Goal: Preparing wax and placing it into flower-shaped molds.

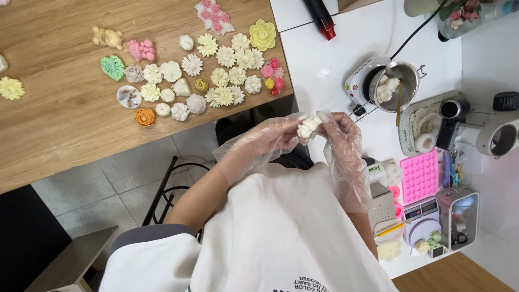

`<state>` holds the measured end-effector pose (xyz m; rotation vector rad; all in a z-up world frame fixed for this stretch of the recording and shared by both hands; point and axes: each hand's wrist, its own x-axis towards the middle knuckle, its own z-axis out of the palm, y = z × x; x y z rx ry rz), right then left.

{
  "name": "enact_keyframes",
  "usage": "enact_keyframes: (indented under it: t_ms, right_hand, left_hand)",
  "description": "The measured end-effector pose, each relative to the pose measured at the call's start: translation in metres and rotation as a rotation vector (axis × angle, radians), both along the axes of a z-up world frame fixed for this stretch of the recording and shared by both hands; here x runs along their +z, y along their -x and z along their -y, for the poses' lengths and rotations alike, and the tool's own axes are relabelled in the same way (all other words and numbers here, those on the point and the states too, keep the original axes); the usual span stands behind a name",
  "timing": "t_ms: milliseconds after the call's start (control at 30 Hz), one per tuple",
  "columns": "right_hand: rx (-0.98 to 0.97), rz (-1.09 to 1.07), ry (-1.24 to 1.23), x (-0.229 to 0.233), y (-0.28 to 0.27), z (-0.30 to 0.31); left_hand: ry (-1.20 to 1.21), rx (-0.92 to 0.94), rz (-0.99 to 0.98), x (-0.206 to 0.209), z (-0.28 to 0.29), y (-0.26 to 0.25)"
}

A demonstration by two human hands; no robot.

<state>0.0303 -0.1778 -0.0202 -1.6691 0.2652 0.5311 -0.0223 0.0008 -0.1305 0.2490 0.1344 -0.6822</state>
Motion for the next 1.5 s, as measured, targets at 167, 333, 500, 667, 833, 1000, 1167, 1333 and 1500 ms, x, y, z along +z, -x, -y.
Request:
enact_keyframes:
  t_ms: [167,333,500,667,833,1000,1167,1333,1500]
  right_hand:
    - [-0.091,-0.078,-0.058,-0.010,0.001,-0.005]
    - [-0.084,-0.127,-0.078,-0.001,0.007,-0.018]
    - [-0.009,-0.147,-0.038,0.000,0.011,-0.019]
    - [0.035,-0.149,0.026,0.032,0.015,-0.043]
    - [0.093,-0.175,0.027,0.009,0.013,-0.032]
    - [0.126,-0.142,0.068,-0.015,0.016,-0.025]
    - [0.151,-0.151,0.090,-0.013,0.022,-0.028]
    - [0.187,-0.134,0.095,-0.012,0.022,-0.023]
    - [0.207,-0.137,0.115,-0.022,0.019,-0.014]
  left_hand:
    - [-0.191,-0.022,-0.152,0.002,0.000,0.001]
    - [-0.221,0.047,-0.192,0.006,-0.001,0.006]
    - [-0.217,0.082,-0.183,-0.009,0.008,0.007]
    - [-0.192,0.209,-0.301,-0.011,0.023,0.004]
    - [-0.228,0.267,-0.315,-0.007,0.019,0.006]
    - [-0.278,0.281,-0.330,-0.012,0.013,0.009]
    - [-0.291,0.333,-0.298,-0.011,0.007,0.012]
    - [-0.323,0.279,-0.286,-0.004,0.006,0.011]
    - [-0.312,0.247,-0.268,-0.004,0.007,0.011]
